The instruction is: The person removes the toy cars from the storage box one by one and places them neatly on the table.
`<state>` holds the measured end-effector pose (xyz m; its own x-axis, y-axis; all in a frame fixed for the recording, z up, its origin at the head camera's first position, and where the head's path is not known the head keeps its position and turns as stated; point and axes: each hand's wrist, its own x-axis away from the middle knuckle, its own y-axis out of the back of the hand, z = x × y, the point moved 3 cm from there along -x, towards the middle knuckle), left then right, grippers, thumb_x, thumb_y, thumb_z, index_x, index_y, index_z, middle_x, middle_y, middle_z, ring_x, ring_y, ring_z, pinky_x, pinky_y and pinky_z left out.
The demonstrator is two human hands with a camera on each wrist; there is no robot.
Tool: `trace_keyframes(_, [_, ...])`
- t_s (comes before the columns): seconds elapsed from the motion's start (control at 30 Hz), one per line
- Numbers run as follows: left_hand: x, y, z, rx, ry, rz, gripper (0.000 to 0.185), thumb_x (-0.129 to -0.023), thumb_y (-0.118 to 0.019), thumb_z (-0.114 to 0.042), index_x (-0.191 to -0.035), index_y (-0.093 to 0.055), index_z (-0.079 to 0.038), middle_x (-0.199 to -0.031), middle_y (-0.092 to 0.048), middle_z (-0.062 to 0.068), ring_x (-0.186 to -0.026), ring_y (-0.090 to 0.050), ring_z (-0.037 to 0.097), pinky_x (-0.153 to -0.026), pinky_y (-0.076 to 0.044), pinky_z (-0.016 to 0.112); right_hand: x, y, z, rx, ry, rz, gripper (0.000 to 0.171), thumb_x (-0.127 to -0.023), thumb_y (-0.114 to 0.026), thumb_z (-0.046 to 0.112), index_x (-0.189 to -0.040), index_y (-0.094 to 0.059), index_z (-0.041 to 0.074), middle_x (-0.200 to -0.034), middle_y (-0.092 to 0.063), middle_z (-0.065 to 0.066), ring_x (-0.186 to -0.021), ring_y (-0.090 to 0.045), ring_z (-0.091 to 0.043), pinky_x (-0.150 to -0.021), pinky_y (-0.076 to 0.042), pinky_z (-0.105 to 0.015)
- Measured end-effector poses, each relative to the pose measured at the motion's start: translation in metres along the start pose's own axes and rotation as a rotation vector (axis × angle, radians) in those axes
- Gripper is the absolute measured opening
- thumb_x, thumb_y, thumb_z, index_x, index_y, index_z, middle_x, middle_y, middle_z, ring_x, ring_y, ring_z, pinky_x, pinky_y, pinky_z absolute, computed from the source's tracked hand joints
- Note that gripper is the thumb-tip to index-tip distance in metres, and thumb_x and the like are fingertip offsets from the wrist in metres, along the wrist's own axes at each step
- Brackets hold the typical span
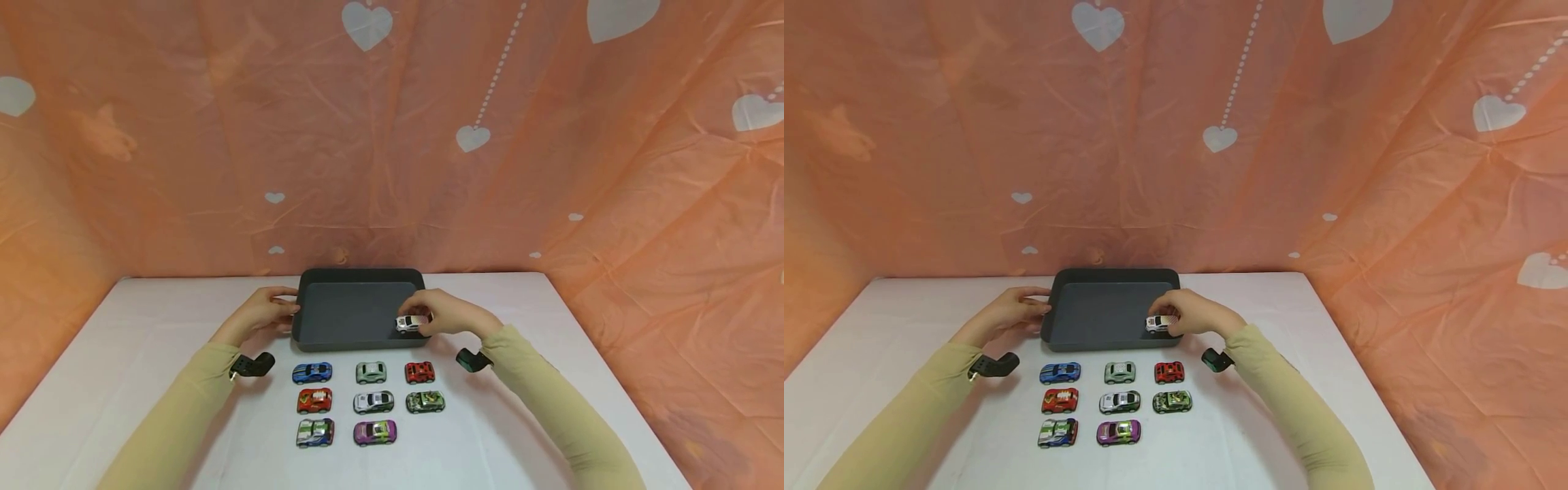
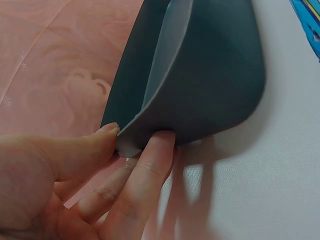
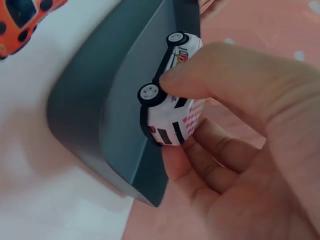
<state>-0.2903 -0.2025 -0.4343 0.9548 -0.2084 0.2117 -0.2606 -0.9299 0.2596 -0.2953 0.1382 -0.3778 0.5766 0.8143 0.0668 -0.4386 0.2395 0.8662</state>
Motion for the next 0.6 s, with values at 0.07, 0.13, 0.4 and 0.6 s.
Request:
trace_keyframes(0.07, [0.0,0.0,0.0,-0.003,0.0,-0.002,0.052,-0.094,-0.056,-0.002,-0.139,-0.036,0.012,-0.118,-0.057,0.033,-0.085,-0.067,0.023,-0.069,-0.057,0.033,0.005,0.001,0.004,0.003,0.017,-0.006,0.04,-0.081,-0.063,-0.001,-0.119,-0.065,0.01,-0.095,-0.056,-0.003,-0.082,-0.049,-0.021,-0.068,-0.045,-0.03])
trace_keyframes(0.13, [0.0,0.0,-0.001,-0.006,-0.001,0.002,0.052,-0.094,-0.056,-0.002,-0.14,-0.035,0.012,-0.119,-0.057,0.033,-0.085,-0.067,0.024,-0.07,-0.057,0.034,0.01,0.002,0.007,0.007,0.027,-0.013,0.04,-0.08,-0.063,-0.002,-0.118,-0.066,0.011,-0.095,-0.057,-0.003,-0.082,-0.05,-0.021,-0.068,-0.047,-0.034])
trace_keyframes(0.4, [0.001,0.001,-0.002,-0.018,-0.005,0.003,0.052,-0.094,-0.056,-0.002,-0.14,-0.035,0.012,-0.119,-0.057,0.033,-0.086,-0.067,0.023,-0.069,-0.057,0.033,0.034,-0.004,0.017,-0.035,0.035,-0.017,0.04,-0.079,-0.061,-0.003,-0.115,-0.067,0.015,-0.098,-0.059,0.002,-0.084,-0.051,-0.017,-0.073,-0.05,-0.043])
trace_keyframes(0.6, [-0.001,0.002,-0.001,-0.023,-0.017,-0.003,0.05,-0.094,-0.056,-0.001,-0.138,-0.037,0.013,-0.116,-0.058,0.033,-0.085,-0.067,0.023,-0.073,-0.057,0.034,0.052,-0.015,0.029,-0.051,0.046,-0.029,0.043,-0.077,-0.064,-0.004,-0.116,-0.066,0.013,-0.099,-0.058,0.004,-0.084,-0.051,-0.013,-0.071,-0.051,-0.038])
